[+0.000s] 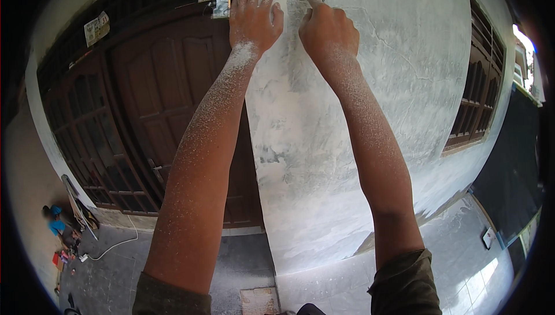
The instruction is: The person scrapes a wall surface using a scraper tool.
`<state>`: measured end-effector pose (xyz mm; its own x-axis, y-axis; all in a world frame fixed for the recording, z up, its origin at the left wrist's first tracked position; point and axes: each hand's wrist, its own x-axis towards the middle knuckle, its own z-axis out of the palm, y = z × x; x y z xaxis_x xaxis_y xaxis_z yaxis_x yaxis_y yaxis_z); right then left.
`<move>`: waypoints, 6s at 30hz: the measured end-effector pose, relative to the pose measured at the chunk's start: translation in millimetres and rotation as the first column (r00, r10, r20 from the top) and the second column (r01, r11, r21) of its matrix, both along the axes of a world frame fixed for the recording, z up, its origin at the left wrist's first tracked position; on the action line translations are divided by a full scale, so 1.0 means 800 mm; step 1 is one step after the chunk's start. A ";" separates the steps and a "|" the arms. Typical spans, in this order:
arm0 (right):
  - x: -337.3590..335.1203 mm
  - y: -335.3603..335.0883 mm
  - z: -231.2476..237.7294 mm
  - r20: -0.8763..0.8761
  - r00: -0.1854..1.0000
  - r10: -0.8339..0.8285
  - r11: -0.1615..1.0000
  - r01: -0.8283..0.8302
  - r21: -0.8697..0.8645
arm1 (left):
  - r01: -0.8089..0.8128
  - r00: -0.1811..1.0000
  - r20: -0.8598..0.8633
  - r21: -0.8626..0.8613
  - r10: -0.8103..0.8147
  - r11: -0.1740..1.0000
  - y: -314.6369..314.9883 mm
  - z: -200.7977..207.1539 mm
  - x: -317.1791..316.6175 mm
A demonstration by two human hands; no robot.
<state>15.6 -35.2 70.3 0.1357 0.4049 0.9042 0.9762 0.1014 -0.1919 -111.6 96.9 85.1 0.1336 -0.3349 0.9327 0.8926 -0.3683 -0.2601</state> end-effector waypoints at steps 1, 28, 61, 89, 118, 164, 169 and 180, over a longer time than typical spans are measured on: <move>-0.002 0.001 0.001 0.008 1.000 -0.024 0.999 0.024 0.028 | 0.010 1.000 -0.002 0.004 -0.010 1.000 0.000 0.000 -0.001; -0.001 -0.005 -0.018 0.013 1.000 -0.027 0.998 0.028 -0.052 | -0.003 1.000 -0.013 -0.008 0.003 1.000 -0.001 -0.002 -0.007; 0.020 0.016 0.013 0.027 1.000 -0.006 0.994 0.003 0.106 | -0.017 1.000 -0.002 -0.002 0.017 1.000 -0.002 0.000 0.000; 0.005 0.014 0.009 0.037 0.999 0.022 0.985 -0.028 0.169 | -0.041 0.999 -0.015 -0.024 0.041 0.999 -0.003 -0.002 -0.012; 0.017 0.018 0.040 0.032 0.999 0.012 0.987 -0.017 0.159 | -0.039 0.999 -0.012 -0.022 0.039 0.999 -0.008 -0.001 0.005; -0.010 0.008 0.065 0.027 0.999 0.026 0.999 -0.027 0.025 | 0.016 1.000 -0.006 -0.050 -0.016 0.999 -0.005 -0.003 0.002; -0.015 0.019 0.028 0.036 0.999 0.021 0.995 -0.025 0.092 | -0.004 1.000 -0.003 -0.062 0.004 0.998 0.000 -0.005 -0.011; -0.012 0.017 0.020 0.042 0.999 0.007 0.999 -0.009 0.043 | 0.019 1.000 -0.002 -0.063 -0.019 0.998 -0.002 -0.005 -0.013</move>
<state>5.8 -22.0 86.1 0.0945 0.3661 0.9258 0.9824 0.1164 -0.1463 -122.3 95.6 81.5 0.1304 -0.2785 0.9515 0.8844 -0.4011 -0.2386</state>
